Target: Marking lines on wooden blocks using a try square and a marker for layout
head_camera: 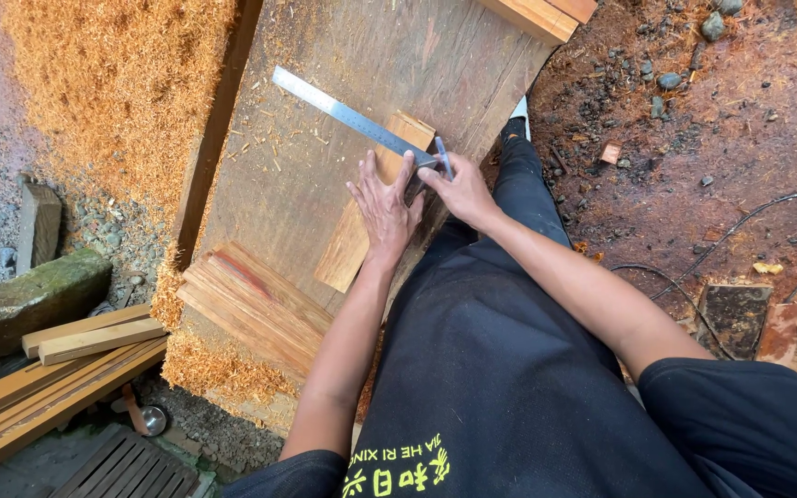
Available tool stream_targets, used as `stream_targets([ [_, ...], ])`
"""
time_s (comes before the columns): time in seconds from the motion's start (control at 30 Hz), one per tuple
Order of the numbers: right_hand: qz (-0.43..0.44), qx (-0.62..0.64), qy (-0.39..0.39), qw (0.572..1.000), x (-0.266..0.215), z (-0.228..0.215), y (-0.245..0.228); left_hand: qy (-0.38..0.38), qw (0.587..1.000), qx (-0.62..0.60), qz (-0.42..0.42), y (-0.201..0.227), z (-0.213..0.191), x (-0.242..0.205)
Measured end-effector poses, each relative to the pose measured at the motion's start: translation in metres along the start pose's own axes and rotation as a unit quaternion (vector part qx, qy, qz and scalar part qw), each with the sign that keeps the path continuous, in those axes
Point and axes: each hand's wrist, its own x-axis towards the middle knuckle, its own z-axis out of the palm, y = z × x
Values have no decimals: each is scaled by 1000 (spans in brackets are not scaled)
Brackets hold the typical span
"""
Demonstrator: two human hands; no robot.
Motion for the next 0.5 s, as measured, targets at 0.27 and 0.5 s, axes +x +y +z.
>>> stream_targets([
  [0.27, -124, -127, 6, 984, -7, -60, 0, 10, 1000, -10, 2, 0, 0, 1],
  [0.5, -352, -156, 28, 923, 8, -66, -58, 43, 998, -47, 1, 7, -5, 0],
])
